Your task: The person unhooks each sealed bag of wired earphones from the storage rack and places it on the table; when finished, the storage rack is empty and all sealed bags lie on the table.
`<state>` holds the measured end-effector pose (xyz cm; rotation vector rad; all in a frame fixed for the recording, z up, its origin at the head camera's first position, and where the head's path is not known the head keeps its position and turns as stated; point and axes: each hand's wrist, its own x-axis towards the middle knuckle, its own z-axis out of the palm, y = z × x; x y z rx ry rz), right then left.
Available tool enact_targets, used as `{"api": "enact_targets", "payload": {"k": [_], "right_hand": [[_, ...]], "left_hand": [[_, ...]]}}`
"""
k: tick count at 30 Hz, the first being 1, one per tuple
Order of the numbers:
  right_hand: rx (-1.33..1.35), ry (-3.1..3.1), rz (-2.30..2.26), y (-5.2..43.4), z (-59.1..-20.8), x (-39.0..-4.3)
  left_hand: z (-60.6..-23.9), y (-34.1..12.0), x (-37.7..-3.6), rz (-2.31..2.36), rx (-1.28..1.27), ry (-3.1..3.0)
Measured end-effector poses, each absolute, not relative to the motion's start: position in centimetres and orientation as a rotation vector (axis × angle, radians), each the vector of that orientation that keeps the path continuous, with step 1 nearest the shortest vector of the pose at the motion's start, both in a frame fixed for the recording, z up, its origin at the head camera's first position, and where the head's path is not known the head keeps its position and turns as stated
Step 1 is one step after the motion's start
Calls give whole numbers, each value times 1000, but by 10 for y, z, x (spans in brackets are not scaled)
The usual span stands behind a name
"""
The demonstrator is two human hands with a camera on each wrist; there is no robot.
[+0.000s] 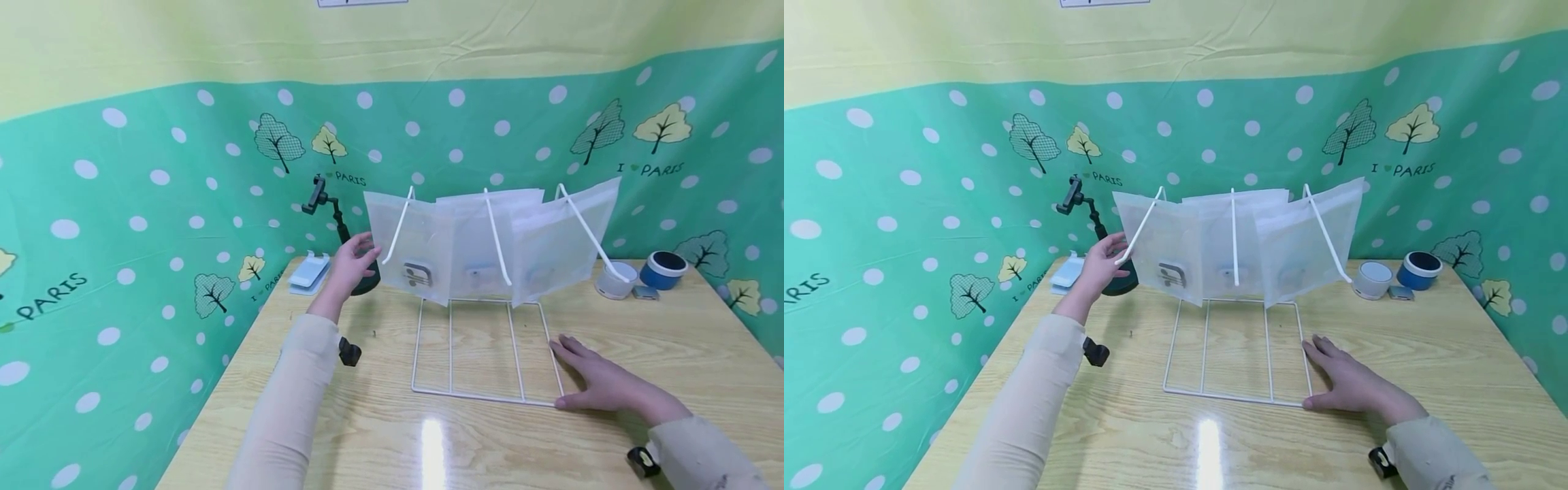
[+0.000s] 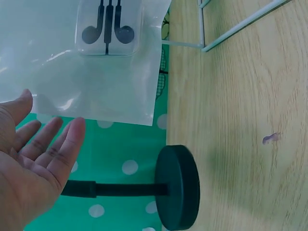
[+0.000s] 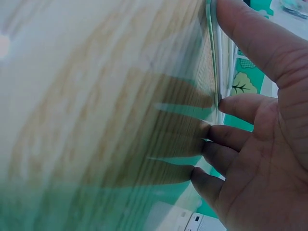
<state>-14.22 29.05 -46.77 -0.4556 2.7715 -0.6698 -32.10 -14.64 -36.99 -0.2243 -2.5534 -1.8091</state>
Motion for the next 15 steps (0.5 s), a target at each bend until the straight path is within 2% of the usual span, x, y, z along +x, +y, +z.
{"api": "enact_targets", "payload": {"k": [15], "right_hand": [[-457, 2773, -660, 289, -466, -141]], "left_hand": [[-381, -145, -320, -1807, -308, -2570]]}}
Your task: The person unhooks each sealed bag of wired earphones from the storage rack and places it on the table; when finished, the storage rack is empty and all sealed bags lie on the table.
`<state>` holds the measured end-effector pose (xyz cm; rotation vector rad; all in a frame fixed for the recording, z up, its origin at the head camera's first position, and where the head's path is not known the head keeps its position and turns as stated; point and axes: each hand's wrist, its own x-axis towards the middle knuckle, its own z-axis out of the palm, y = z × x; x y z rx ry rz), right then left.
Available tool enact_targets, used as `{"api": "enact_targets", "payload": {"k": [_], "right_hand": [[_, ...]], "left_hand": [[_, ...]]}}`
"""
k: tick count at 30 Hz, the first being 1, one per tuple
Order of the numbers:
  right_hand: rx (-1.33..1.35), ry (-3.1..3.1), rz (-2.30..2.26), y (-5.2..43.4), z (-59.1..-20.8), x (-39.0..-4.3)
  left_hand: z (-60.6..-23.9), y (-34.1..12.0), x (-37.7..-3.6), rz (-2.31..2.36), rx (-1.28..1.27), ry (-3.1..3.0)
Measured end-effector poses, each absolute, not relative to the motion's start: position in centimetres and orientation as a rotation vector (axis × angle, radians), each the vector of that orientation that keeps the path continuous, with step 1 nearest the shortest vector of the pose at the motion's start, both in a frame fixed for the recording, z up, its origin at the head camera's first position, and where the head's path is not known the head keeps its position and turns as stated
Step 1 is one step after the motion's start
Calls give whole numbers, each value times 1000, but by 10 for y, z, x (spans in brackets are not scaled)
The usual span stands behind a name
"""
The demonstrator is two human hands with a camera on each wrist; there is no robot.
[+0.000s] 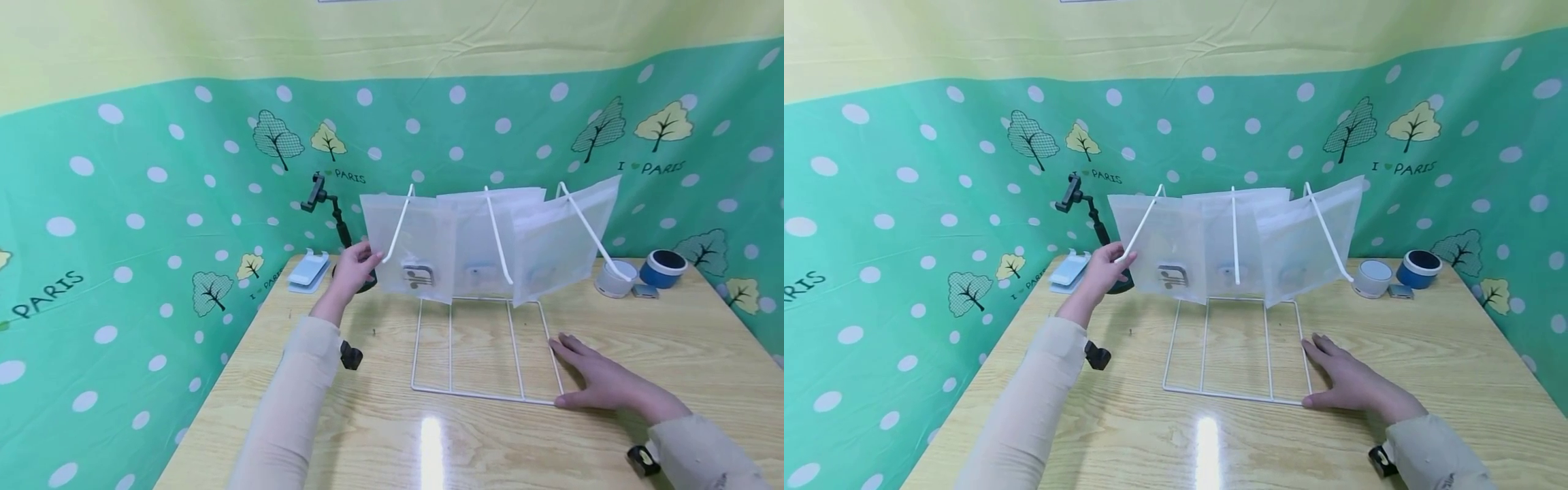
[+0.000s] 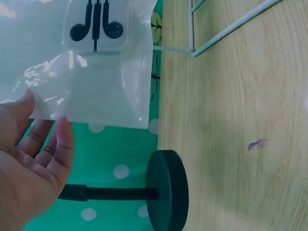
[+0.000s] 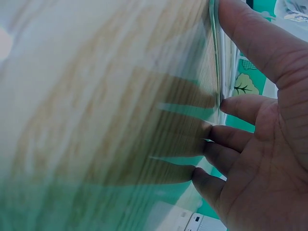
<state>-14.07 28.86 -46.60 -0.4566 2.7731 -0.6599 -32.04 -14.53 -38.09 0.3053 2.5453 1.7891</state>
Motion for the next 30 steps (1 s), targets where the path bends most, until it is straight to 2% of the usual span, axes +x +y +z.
{"api": "enact_targets", "payload": {"k": [6, 18, 30], "right_hand": [[-457, 2774, -670, 289, -467, -141], [-461, 2790, -689, 290, -471, -141], [-476, 2793, -696, 292, -474, -141]], "left_hand": [[-384, -147, -315, 1799, 270, 2545], [-387, -149, -305, 1849, 402, 2485], [-394, -153, -302, 1914, 340, 2488]]}}
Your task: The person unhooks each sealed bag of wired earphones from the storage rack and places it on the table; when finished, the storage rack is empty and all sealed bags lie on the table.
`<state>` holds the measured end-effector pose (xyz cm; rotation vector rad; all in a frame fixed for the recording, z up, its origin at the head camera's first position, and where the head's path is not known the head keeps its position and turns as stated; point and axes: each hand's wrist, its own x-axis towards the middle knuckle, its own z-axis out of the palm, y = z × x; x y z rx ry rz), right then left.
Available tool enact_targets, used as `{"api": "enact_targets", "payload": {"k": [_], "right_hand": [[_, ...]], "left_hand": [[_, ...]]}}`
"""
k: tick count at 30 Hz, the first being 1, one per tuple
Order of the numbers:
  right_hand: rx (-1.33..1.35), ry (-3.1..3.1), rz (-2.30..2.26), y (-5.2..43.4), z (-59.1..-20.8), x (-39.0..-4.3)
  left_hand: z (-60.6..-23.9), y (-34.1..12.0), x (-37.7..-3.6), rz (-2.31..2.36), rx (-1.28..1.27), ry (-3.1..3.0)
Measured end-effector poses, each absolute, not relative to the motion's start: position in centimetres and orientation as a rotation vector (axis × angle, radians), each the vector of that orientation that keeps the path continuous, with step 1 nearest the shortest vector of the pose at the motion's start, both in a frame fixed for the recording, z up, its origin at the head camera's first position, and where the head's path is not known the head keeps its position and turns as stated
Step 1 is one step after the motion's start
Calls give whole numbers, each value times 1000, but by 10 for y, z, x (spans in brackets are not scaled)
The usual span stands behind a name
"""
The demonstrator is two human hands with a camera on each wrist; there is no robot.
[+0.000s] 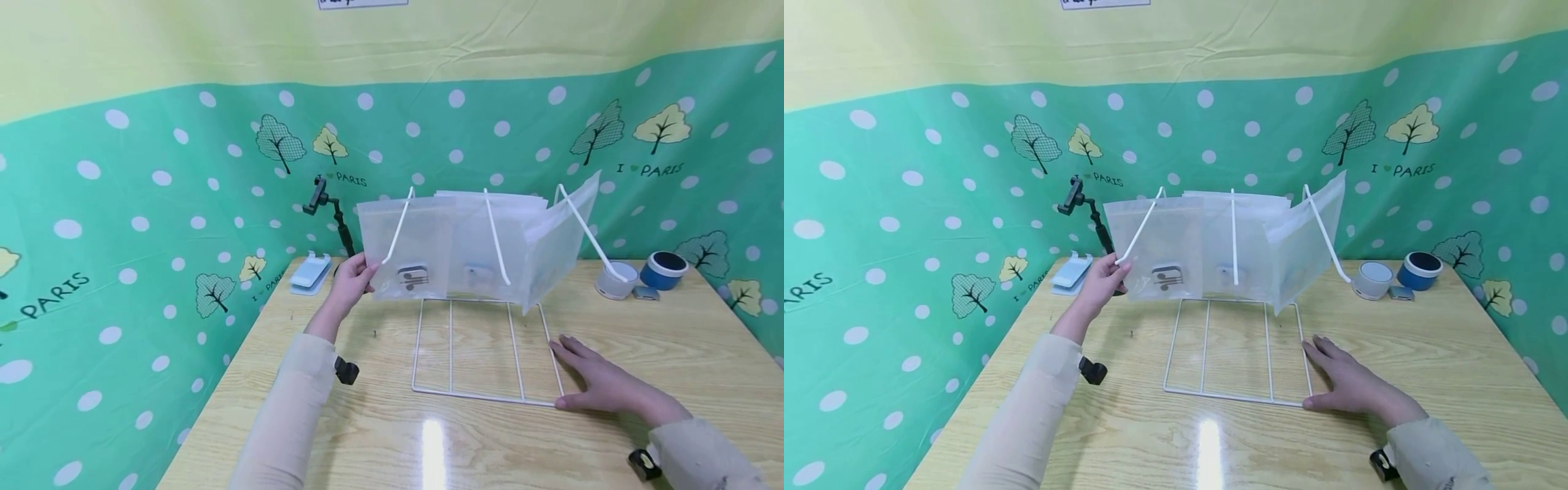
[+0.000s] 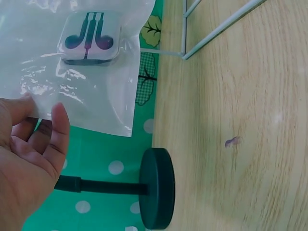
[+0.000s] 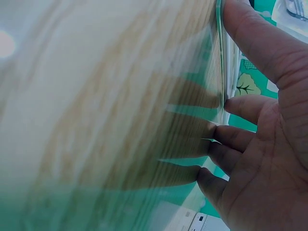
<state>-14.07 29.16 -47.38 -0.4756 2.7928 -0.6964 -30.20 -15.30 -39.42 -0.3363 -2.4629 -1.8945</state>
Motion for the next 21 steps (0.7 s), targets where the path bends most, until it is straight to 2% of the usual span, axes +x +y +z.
{"api": "enact_targets", "payload": {"k": [21], "right_hand": [[-451, 2790, -707, 292, -474, -139]], "left_hand": [[-388, -159, -280, -1909, -416, -2403]]}}
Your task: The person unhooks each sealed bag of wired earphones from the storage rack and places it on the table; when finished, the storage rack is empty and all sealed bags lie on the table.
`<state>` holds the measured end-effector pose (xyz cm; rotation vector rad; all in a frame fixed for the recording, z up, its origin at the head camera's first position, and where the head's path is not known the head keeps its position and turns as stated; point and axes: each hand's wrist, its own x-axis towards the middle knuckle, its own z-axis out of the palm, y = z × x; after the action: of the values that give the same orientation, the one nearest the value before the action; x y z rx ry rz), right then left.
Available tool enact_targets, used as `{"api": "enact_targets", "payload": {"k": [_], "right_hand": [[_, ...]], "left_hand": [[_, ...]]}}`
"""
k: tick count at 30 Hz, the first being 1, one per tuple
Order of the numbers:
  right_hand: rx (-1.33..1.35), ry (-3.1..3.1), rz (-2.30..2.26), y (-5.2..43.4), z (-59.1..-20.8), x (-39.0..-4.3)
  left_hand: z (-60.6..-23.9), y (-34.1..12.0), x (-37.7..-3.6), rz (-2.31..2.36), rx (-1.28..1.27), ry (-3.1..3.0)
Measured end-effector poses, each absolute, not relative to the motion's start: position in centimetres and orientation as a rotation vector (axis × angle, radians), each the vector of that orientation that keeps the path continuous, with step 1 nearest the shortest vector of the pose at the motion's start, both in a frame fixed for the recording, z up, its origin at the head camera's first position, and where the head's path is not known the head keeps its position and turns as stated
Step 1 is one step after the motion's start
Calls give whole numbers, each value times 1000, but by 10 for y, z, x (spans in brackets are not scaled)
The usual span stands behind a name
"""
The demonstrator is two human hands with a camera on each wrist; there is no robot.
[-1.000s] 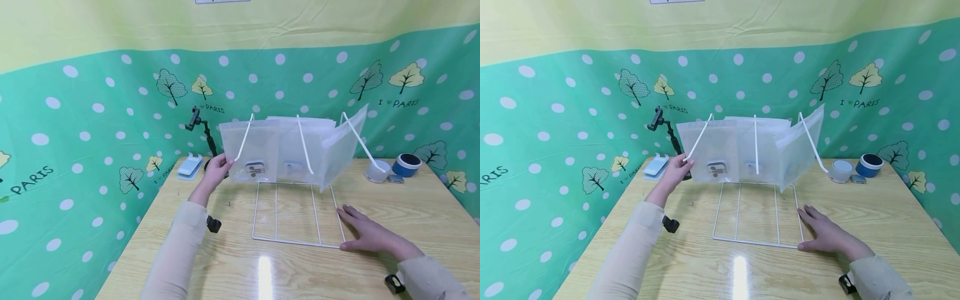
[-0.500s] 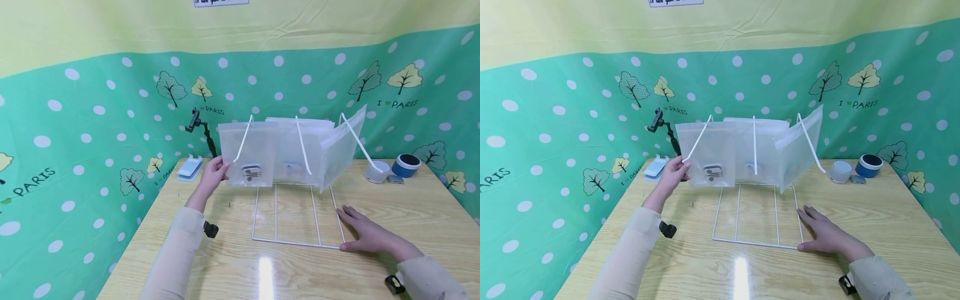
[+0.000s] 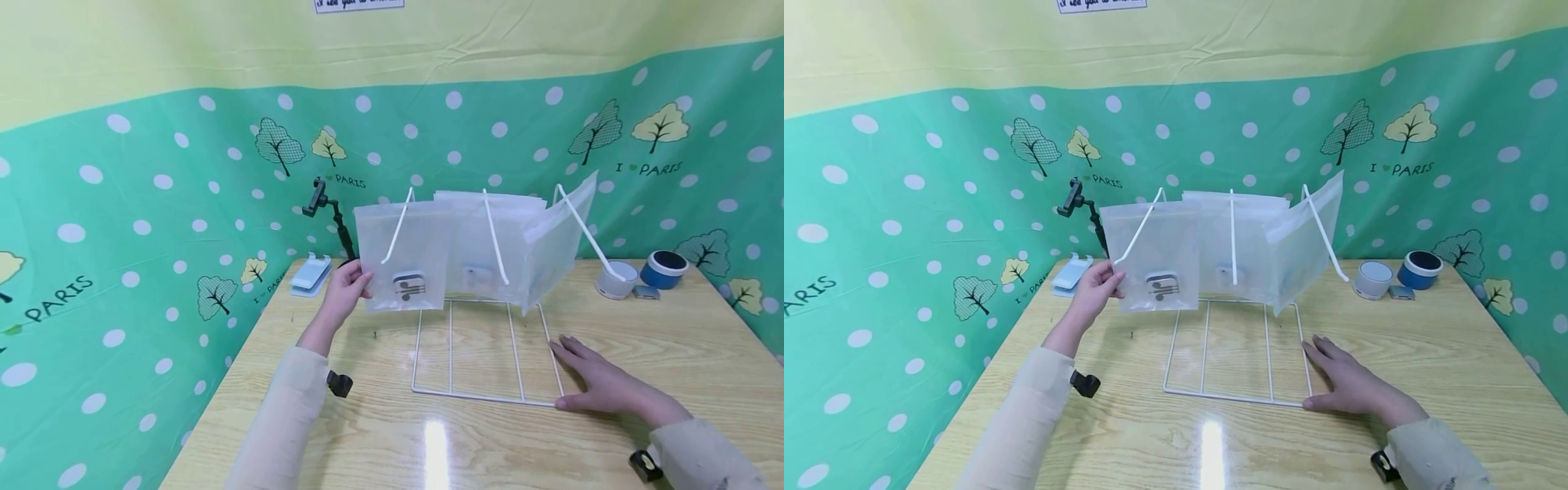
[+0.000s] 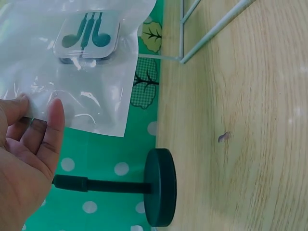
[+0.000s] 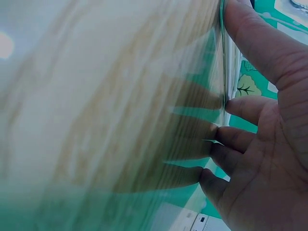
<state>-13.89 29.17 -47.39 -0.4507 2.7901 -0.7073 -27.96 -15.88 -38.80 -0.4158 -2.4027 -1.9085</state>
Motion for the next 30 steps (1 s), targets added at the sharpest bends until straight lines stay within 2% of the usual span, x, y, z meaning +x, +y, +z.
{"api": "enact_targets", "payload": {"k": [11, 30], "right_hand": [[-460, 2791, -706, 292, -472, -139], [-486, 2816, -698, 293, -477, -139]], "left_hand": [[-389, -167, -263, -1899, -427, -2406], [-393, -183, -213, -1952, -526, -2334]]}}
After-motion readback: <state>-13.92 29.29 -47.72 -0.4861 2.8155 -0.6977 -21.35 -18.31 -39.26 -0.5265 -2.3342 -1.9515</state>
